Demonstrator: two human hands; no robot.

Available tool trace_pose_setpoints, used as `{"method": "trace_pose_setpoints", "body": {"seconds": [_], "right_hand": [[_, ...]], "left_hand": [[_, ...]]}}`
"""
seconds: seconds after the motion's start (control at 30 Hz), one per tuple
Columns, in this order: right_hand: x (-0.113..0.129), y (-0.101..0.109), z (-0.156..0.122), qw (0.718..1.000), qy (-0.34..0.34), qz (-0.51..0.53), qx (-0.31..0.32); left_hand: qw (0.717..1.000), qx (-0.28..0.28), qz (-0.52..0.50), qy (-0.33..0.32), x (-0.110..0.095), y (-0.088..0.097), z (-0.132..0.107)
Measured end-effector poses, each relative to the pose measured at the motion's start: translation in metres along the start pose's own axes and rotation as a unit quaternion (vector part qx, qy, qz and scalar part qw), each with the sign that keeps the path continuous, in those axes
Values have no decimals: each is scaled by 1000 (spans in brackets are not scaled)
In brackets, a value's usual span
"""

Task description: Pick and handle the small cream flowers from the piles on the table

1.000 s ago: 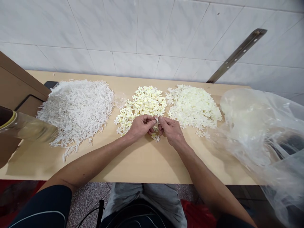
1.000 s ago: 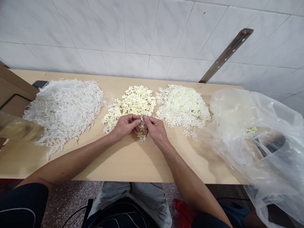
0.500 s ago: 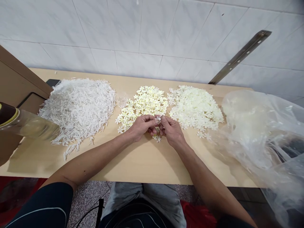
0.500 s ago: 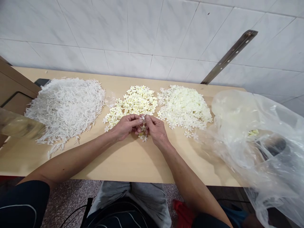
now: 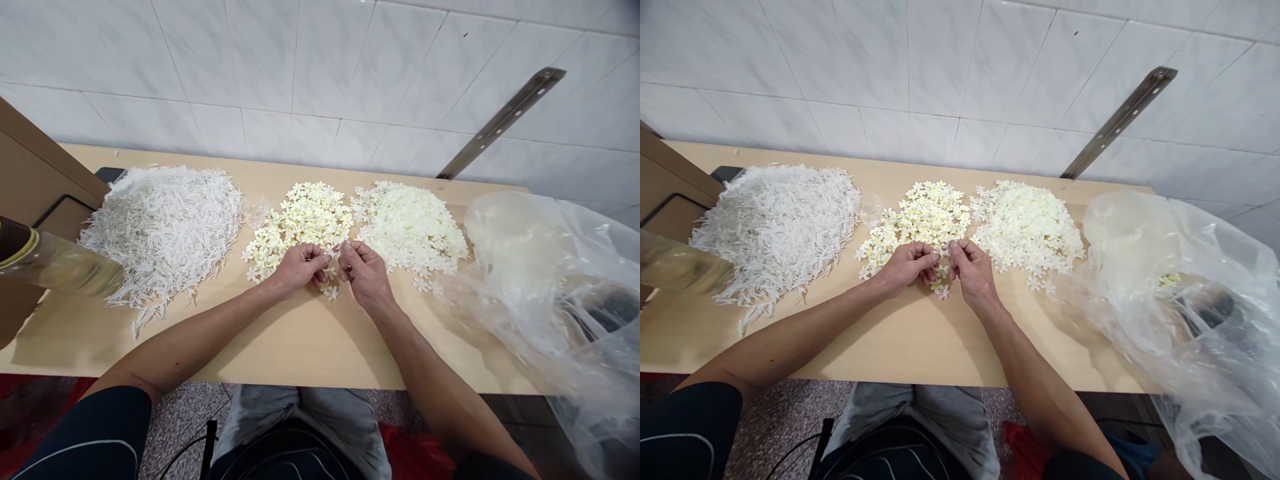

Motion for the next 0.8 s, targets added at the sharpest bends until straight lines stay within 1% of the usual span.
{"method": "trace_pose_setpoints", "body": {"seconds": [0.1,0.2,0.3,0.37,0.43,0.53,0.67,0.8], "right_hand": [[3,-1,0,1000,7,18,-2],[11,6,3,998,21,56,-24],[20,25,9,993,28,72,-91],[25,41,13,988,36,62,-138],[28,55,17,983,60,34,-171],[27,69,21,978,93,-27,-185],[22,80,24,970,106,-109,-188],[22,87,25,958,102,-185,-192]], "left_hand": [[1000,-11,18,5,1,0,-1],[1000,-10,19,1,-1,0,-2],[1000,6,-19,-7,-5,0,-2],[998,18,-61,-5,-7,1,-2],[995,26,-97,7,-8,2,-2],[990,41,-130,29,-9,4,-1],[985,44,-160,50,-9,5,0],[981,44,-180,64,-9,5,1]]}}
Point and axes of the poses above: each hand's wrist, its own z-axis towards the middle knuckle, its own y-axis out of the back of the hand, x = y × z, the point moved 1 cm from there along z, towards the middle knuckle, and after that the axes turned 8 degrees about -z, right-handed, at the moved point
